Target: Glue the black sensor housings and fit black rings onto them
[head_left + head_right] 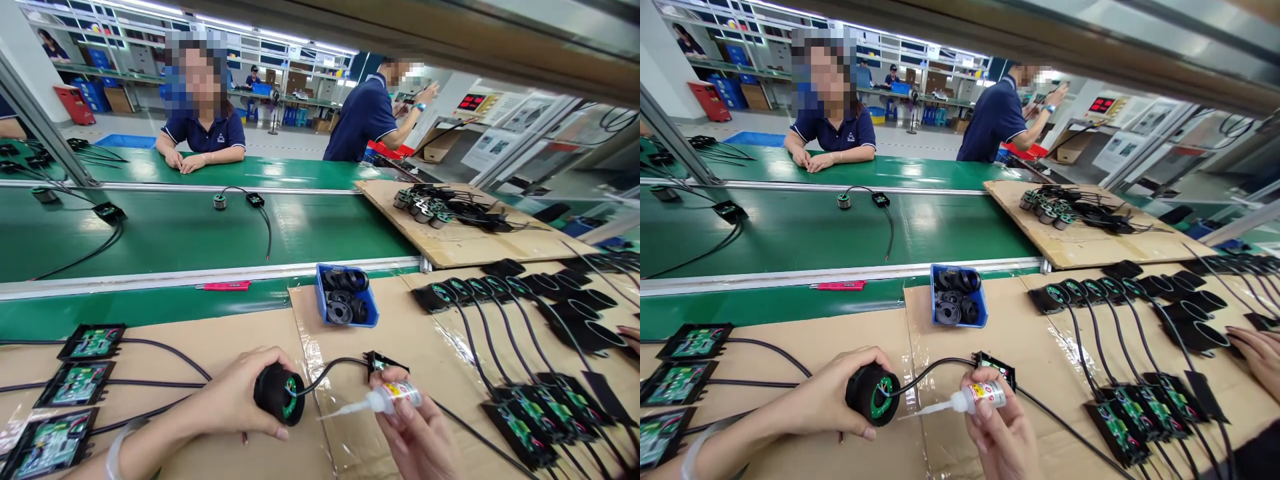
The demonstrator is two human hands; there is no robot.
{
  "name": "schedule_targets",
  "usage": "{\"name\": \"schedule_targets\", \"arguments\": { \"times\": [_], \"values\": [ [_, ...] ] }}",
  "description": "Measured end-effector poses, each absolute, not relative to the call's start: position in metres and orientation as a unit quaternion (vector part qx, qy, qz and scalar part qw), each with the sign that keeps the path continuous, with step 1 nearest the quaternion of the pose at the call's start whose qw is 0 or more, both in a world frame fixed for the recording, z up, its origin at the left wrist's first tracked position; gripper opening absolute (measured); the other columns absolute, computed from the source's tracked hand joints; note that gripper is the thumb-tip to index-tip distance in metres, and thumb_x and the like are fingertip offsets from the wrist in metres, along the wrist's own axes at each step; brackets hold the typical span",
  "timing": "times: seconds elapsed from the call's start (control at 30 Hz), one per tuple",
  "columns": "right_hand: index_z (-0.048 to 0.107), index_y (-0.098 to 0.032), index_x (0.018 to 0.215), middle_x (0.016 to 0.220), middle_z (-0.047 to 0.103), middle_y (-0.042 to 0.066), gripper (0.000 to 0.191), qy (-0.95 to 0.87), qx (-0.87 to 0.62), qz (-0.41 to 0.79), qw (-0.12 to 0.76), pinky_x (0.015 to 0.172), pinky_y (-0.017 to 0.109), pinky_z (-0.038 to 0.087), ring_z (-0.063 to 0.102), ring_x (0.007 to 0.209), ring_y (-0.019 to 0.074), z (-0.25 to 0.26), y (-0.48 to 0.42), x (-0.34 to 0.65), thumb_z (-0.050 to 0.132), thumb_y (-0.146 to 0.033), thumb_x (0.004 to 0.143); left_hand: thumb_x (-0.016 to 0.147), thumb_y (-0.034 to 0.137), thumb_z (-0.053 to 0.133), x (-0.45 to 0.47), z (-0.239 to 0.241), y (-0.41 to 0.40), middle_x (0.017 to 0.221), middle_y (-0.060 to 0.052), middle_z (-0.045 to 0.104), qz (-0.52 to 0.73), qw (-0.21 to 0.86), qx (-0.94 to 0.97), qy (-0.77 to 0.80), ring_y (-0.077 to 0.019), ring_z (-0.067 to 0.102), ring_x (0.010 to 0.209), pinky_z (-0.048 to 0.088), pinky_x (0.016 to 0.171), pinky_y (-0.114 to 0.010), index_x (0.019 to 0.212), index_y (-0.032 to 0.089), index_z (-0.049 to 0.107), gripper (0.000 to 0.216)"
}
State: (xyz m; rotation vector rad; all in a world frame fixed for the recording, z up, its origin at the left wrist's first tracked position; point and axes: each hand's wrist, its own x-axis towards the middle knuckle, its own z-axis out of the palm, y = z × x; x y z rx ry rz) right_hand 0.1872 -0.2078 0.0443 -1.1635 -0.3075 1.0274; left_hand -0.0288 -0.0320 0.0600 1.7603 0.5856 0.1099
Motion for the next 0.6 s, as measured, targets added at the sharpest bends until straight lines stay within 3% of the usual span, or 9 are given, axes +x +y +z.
{"name": "schedule_targets", "arguments": {
  "times": [0.2,0.4,0.6],
  "values": [
    [0.070,-0.020,0.097,0.069,0.054,0.001,0.036,-0.182,-0.558,0.426,0.689,0.043,0.016,0.037,0.045,0.050,0.0075,0.033,-0.207,0.181,0.081,-0.049,0.079,0.056,0.020,0.092,-0.027,0.063,-0.037,0.107,0.000,0.065,0.038,0.539,0.805,0.246,-0.0245,0.060,0.101,0.044,0.086,-0.032,0.105,0.026,0.067,0.056],
    [0.067,-0.021,0.095,0.084,0.063,0.005,0.033,-0.301,-0.624,0.366,0.621,0.050,0.023,0.048,0.055,0.051,0.0103,0.051,-0.207,0.167,0.074,-0.051,0.085,0.052,0.017,0.094,-0.027,0.062,-0.042,0.108,0.001,0.061,0.029,0.516,0.814,0.263,-0.0234,0.058,0.100,0.044,0.086,-0.030,0.108,0.031,0.067,0.064],
    [0.068,-0.022,0.088,0.073,0.062,0.003,0.038,-0.327,-0.700,0.228,0.593,0.052,0.024,0.043,0.054,0.055,0.0142,0.076,-0.197,0.137,0.071,-0.060,0.084,0.053,0.016,0.093,-0.030,0.056,-0.046,0.108,0.004,0.059,0.038,0.510,0.823,0.248,-0.0202,0.058,0.098,0.044,0.082,-0.025,0.108,0.033,0.066,0.063]
  ]
}}
